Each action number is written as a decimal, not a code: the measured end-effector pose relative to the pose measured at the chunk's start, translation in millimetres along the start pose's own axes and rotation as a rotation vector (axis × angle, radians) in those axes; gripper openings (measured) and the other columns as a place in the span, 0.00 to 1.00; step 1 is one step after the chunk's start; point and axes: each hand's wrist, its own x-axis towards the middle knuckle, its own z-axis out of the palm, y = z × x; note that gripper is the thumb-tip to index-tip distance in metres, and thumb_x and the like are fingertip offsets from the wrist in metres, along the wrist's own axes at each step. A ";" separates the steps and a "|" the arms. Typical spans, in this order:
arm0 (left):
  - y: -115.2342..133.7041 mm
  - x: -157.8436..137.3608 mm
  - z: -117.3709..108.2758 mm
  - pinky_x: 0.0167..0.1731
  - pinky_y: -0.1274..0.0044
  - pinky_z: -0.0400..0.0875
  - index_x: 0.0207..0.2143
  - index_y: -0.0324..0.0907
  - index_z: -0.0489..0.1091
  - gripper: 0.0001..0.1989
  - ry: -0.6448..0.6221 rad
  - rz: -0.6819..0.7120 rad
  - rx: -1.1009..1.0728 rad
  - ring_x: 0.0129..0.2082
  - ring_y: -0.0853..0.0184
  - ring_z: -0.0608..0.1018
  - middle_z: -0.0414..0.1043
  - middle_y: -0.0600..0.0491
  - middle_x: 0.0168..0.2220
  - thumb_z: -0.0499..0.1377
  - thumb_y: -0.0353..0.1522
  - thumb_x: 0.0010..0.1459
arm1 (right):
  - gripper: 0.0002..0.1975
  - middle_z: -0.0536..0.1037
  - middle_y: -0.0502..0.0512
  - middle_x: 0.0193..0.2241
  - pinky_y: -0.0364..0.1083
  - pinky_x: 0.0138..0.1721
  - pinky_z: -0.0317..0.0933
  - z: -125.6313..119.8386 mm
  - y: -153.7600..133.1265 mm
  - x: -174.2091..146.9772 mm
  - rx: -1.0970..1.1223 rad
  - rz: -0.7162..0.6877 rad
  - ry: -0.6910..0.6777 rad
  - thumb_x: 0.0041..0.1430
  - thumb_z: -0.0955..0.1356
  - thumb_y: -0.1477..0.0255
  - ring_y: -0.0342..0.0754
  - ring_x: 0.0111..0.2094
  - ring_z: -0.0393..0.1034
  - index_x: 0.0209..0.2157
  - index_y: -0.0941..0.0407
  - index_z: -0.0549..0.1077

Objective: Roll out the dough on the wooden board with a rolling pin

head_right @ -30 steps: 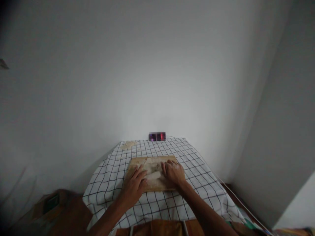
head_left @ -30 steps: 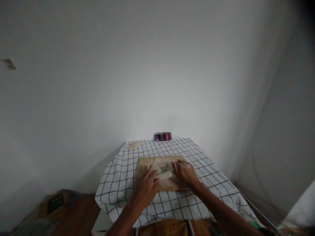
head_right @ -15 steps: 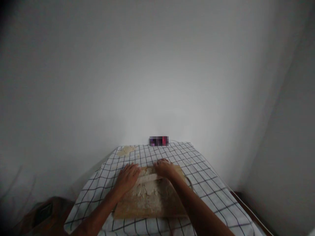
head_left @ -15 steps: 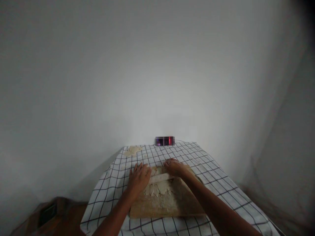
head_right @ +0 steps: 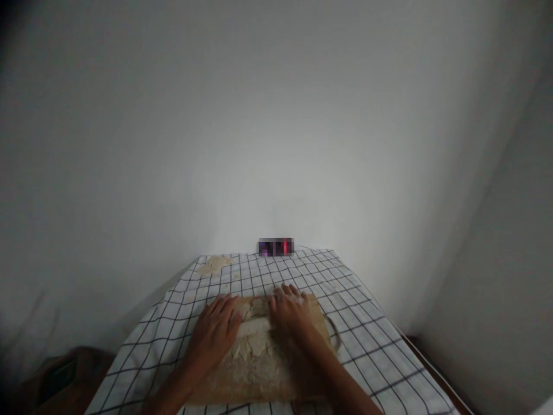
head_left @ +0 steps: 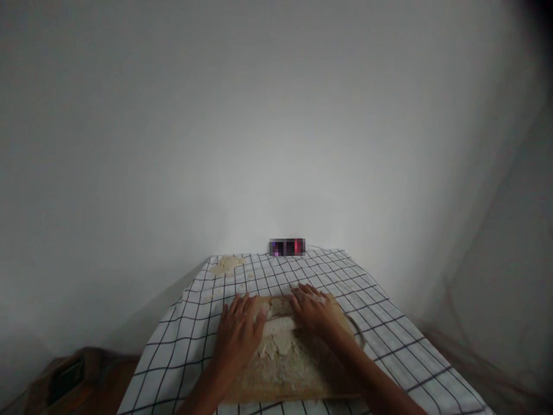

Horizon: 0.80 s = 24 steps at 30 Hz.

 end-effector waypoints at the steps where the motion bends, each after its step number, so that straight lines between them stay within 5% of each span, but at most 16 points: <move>1: 1.7 -1.8 -2.8 0.69 0.48 0.69 0.62 0.47 0.76 0.20 -0.008 0.010 -0.008 0.70 0.47 0.73 0.77 0.43 0.65 0.51 0.38 0.75 | 0.19 0.75 0.62 0.67 0.67 0.69 0.60 -0.2 -0.6 -6.7 0.004 -0.007 -0.014 0.75 0.61 0.68 0.63 0.72 0.63 0.58 0.49 0.79; 9: 18.7 -18.2 -19.4 0.73 0.55 0.68 0.65 0.46 0.75 0.25 0.010 0.025 -0.118 0.74 0.51 0.67 0.72 0.46 0.70 0.48 0.42 0.76 | 0.24 0.74 0.60 0.69 0.62 0.73 0.57 8.6 -7.6 -56.1 0.091 0.004 0.045 0.78 0.57 0.66 0.60 0.73 0.63 0.62 0.52 0.79; 17: 21.5 -26.2 -30.2 0.68 0.56 0.74 0.63 0.45 0.77 0.24 0.045 -0.058 -0.240 0.71 0.52 0.72 0.76 0.47 0.66 0.49 0.40 0.76 | 0.22 0.76 0.57 0.67 0.55 0.70 0.63 -7.1 -15.3 -65.4 0.211 0.081 0.083 0.78 0.60 0.63 0.55 0.70 0.69 0.59 0.51 0.82; 24: 32.5 -30.7 -20.1 0.68 0.56 0.75 0.63 0.46 0.77 0.23 0.061 0.035 -0.230 0.70 0.53 0.74 0.78 0.49 0.65 0.50 0.40 0.76 | 0.22 0.77 0.53 0.67 0.54 0.72 0.61 -1.0 5.3 -77.1 0.167 0.041 0.155 0.79 0.59 0.61 0.52 0.71 0.66 0.57 0.47 0.83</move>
